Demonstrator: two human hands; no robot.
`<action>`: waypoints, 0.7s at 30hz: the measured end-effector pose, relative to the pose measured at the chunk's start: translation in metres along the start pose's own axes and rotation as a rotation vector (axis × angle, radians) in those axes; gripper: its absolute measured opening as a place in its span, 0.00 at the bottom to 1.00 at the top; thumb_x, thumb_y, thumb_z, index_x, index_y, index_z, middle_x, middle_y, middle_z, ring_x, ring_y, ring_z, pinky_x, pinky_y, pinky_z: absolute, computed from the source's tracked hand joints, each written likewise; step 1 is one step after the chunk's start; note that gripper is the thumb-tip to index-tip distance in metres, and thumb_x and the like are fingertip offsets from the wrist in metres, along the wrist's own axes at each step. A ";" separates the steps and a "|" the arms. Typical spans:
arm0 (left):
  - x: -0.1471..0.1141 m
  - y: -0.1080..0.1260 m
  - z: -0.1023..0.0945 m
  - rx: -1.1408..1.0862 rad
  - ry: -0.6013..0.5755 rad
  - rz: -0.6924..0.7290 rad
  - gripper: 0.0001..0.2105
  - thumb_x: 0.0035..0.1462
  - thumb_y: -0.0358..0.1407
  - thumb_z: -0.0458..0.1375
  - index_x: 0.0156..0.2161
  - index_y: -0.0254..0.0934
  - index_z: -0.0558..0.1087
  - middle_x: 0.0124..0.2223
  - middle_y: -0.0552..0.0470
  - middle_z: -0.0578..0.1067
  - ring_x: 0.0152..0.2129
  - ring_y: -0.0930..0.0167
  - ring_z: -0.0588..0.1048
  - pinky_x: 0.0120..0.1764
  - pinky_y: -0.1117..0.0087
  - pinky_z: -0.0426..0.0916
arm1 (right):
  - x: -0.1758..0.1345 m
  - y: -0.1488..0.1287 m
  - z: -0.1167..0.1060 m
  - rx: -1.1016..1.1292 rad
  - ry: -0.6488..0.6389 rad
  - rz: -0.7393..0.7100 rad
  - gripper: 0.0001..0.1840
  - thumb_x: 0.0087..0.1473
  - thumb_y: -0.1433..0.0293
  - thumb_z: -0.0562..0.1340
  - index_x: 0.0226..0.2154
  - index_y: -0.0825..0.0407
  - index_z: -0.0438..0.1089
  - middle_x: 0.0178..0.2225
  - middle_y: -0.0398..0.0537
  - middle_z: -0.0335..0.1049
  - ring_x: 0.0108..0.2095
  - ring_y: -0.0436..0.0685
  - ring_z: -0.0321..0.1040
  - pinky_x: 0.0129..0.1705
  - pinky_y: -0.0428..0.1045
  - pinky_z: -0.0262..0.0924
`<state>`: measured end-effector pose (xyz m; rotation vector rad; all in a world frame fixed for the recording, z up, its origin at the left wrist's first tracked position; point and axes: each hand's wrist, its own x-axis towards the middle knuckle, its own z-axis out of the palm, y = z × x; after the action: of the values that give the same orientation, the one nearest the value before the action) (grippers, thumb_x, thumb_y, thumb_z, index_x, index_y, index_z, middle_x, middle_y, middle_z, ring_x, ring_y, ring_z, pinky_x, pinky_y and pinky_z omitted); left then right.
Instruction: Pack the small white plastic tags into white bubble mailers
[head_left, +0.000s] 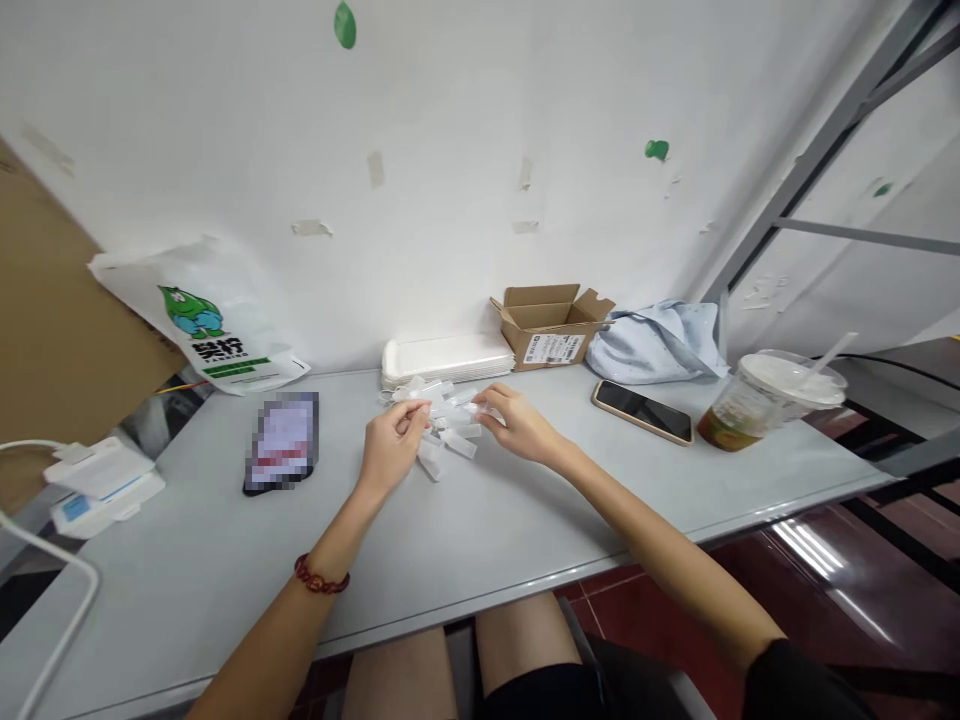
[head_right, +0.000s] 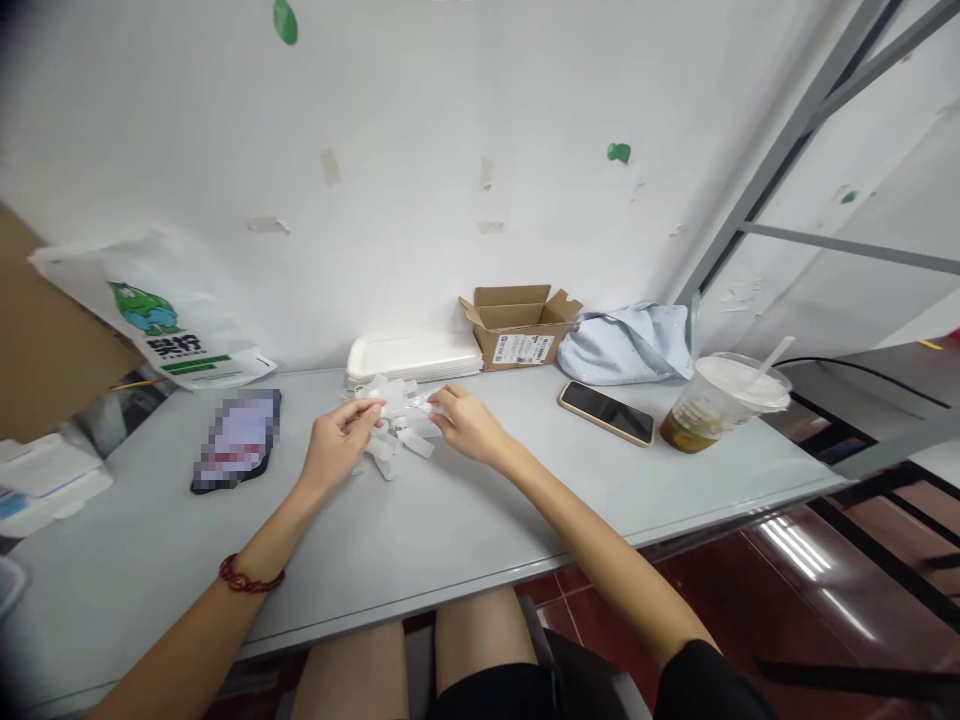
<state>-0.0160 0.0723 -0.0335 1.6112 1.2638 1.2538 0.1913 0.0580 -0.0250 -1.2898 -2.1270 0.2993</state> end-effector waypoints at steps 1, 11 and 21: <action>0.001 -0.001 -0.001 -0.010 -0.007 -0.010 0.14 0.50 0.43 0.57 0.36 0.34 0.76 0.26 0.52 0.76 0.23 0.71 0.73 0.25 0.73 0.64 | 0.006 0.000 0.005 0.024 0.007 -0.029 0.09 0.57 0.74 0.57 0.42 0.55 0.68 0.41 0.53 0.68 0.38 0.56 0.67 0.41 0.51 0.62; 0.002 -0.002 0.000 -0.014 -0.064 -0.048 0.11 0.49 0.43 0.59 0.30 0.35 0.75 0.26 0.51 0.76 0.20 0.72 0.71 0.22 0.73 0.61 | 0.004 0.010 0.027 0.197 0.102 -0.079 0.12 0.61 0.67 0.54 0.43 0.54 0.68 0.39 0.53 0.69 0.40 0.55 0.67 0.42 0.50 0.61; 0.003 -0.001 -0.001 -0.081 -0.062 -0.091 0.14 0.46 0.44 0.61 0.33 0.34 0.76 0.26 0.51 0.76 0.21 0.71 0.71 0.25 0.71 0.62 | 0.000 0.001 0.031 0.268 0.071 0.006 0.15 0.62 0.66 0.52 0.44 0.55 0.69 0.37 0.51 0.71 0.35 0.53 0.66 0.37 0.48 0.59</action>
<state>-0.0172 0.0750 -0.0337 1.5074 1.2182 1.1751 0.1734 0.0624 -0.0495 -1.1340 -1.9479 0.5144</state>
